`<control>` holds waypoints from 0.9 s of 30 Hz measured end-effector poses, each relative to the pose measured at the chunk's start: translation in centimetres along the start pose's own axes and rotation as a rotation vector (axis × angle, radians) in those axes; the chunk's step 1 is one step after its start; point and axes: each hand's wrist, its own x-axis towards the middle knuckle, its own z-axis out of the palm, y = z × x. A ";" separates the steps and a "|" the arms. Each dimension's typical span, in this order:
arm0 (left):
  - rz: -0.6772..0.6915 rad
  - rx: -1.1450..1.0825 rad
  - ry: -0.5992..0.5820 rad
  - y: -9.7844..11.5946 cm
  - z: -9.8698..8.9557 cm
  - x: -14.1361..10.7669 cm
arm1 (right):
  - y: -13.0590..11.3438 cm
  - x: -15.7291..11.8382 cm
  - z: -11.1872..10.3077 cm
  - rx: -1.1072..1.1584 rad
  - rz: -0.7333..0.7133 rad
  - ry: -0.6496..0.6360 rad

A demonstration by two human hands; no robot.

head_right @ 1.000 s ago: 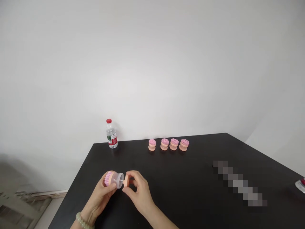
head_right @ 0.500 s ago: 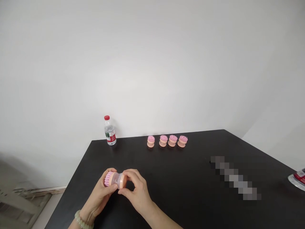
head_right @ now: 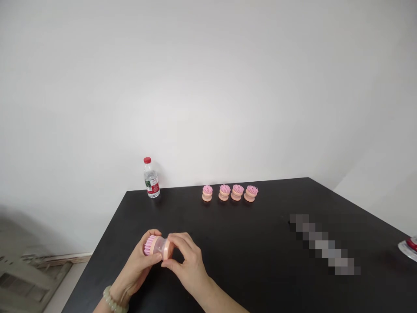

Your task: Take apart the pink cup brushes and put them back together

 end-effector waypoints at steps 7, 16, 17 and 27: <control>-0.020 -0.018 -0.043 -0.1 0.0 0.0 | -0.3 0.0 -0.2 -0.084 -0.060 0.012; -0.045 -0.025 -0.133 0.1 0.0 -0.1 | -1.2 0.0 -0.4 -0.145 -0.262 -0.041; -0.052 -0.031 -0.144 0.2 0.0 -0.1 | -1.3 0.1 -0.5 -0.153 -0.298 -0.056; -0.154 -0.050 -0.212 0.0 0.1 -0.3 | -1.4 1.5 -2.2 -0.253 -0.534 -0.196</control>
